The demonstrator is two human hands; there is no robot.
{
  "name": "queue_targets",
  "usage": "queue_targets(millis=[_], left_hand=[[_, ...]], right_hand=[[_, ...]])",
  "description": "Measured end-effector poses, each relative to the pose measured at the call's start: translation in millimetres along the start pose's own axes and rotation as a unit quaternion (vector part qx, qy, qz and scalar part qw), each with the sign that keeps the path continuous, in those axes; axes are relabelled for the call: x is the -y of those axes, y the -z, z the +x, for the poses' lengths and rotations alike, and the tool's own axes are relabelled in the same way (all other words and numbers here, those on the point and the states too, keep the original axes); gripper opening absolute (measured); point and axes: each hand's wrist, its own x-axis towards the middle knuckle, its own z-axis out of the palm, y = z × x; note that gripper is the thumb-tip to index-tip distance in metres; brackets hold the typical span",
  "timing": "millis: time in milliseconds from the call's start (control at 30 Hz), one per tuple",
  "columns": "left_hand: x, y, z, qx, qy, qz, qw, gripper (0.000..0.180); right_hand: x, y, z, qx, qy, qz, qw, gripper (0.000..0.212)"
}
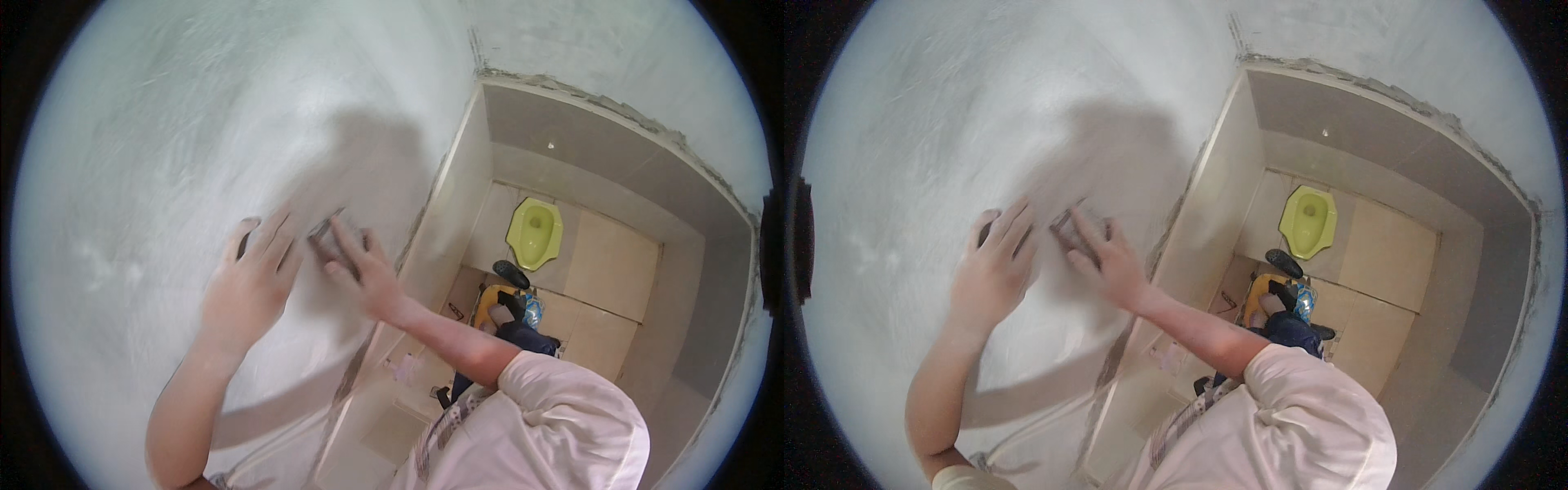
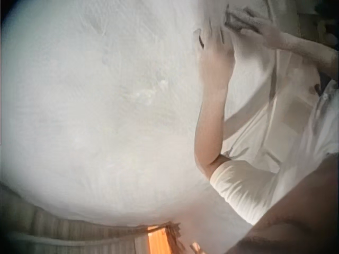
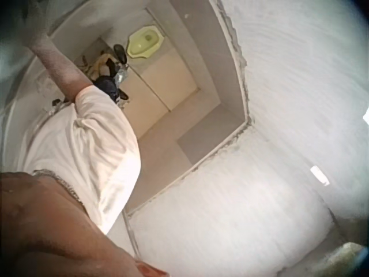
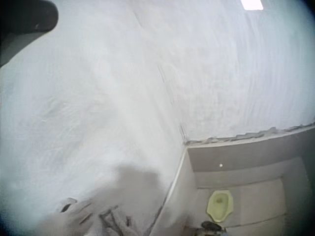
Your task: The person uses a sanding block to smooth the surface of a plastered bathroom wall, moving the tool in circular and horizontal motions while occasionally holding a shower hose aside.
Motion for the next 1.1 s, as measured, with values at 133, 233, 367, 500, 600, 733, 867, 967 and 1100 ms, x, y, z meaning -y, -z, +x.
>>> queue_targets(millis=[133,233,367,500,600,733,867,967,1100], left_hand=[[-5,-3,21,0.007,0.007,-0.005,1.0,0.013],[-7,-10,19,0.016,0.005,0.054,0.998,0.014],[-9,-22,16,-0.001,0.017,0.066,0.998,0.016],[-10,-18,17,0.008,0.005,0.072,0.997,0.015],[-7,-19,19,0.015,0.006,0.065,0.998,0.015],[-11,-23,24,0.001,0.007,0.064,0.998,0.016],[-11,-25,16,-0.016,-0.008,0.079,0.997,0.015],[-9,-27,19,-0.011,-0.024,0.085,0.996,0.015],[-10,-25,19,0.004,-0.01,0.042,0.999,0.019]], right_hand=[[-84,-12,27,-0.068,0.03,-0.075,0.994,0.069],[-127,6,59,-0.166,-0.068,0.083,0.98,0.067],[-79,0,43,-0.127,-0.113,0.068,0.983,0.066],[-36,-12,0,0.023,0.001,-0.164,0.986,0.068],[-95,-4,21,-0.051,-0.049,-0.126,0.989,0.065],[-155,20,63,-0.179,-0.08,0.02,0.98,0.064],[-70,-4,16,-0.108,-0.096,-0.022,0.989,0.069],[-46,-16,-10,0.016,-0.076,-0.071,0.994,0.069],[-119,4,52,-0.133,-0.085,-0.028,0.987,0.067]])
